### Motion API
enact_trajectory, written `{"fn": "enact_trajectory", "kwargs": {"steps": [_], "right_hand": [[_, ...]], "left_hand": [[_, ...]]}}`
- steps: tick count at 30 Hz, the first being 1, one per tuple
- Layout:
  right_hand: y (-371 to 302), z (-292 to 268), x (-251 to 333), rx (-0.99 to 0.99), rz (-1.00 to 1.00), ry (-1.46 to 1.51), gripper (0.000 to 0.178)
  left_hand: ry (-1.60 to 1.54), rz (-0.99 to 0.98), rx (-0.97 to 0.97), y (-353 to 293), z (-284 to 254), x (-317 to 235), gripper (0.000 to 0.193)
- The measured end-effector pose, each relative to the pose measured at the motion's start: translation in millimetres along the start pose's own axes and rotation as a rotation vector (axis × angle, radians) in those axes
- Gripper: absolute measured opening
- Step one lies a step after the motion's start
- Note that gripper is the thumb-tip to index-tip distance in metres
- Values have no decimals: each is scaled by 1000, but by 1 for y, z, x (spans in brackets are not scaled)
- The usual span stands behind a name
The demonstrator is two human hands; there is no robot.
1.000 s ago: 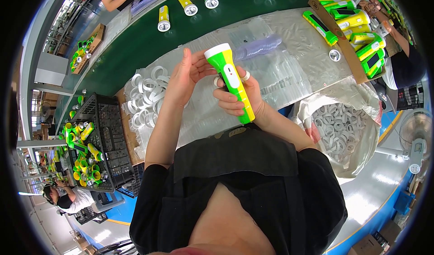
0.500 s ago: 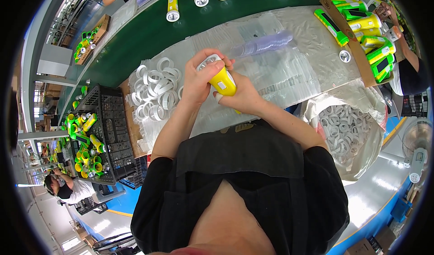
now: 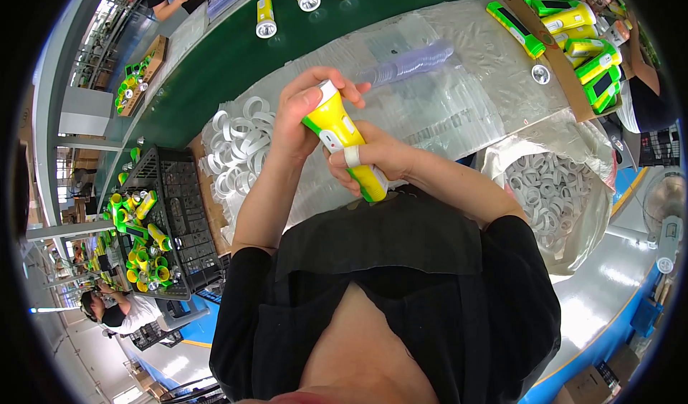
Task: Assembling components of hand-held flashlights on an assembly line.
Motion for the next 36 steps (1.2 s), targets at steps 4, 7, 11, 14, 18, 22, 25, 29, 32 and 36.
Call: {"fn": "enact_trajectory", "kwargs": {"steps": [4, 7, 11, 14, 18, 22, 25, 29, 32, 36], "right_hand": [[3, -10, -4, -125, 43, -132, 30], [-15, -30, 26, -721, -409, -983, 43], [-10, 2, -26, 177, 198, 78, 35], [-13, 28, -24, 468, 197, 145, 34], [2, 12, -1, 203, 62, 70, 50], [-6, 23, -8, 322, 120, 97, 43], [-7, 68, -21, 842, 173, 384, 45], [3, 40, 3, 502, 103, 216, 54], [-1, 11, 22, 199, 15, -129, 50], [-1, -20, 32, -218, -256, -895, 37]], "left_hand": [[-66, -79, -56, -6, -12, 7, 30], [59, -25, -108, -4, -15, 2, 27], [-185, 45, 155, -8, 14, -3, 39], [-423, 95, 387, -3, 47, -13, 41], [-212, 66, 231, 6, 10, -20, 41], [-553, 153, 308, -1, 29, -17, 40], [-760, 182, 670, -6, 67, -34, 44], [-582, 174, 407, 4, 29, -30, 43], [-360, 193, 331, 3, 21, -34, 37], [93, 145, 107, 0, 4, -20, 32]]}}
Point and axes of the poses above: each hand's wrist, its own y-axis towards the middle knuckle, its own z-axis out of the palm, x = y × z, the point moved 7 cm from there along y, towards the middle knuckle, and after that the axes turned 9 degrees about z, right-handed, at the moved point
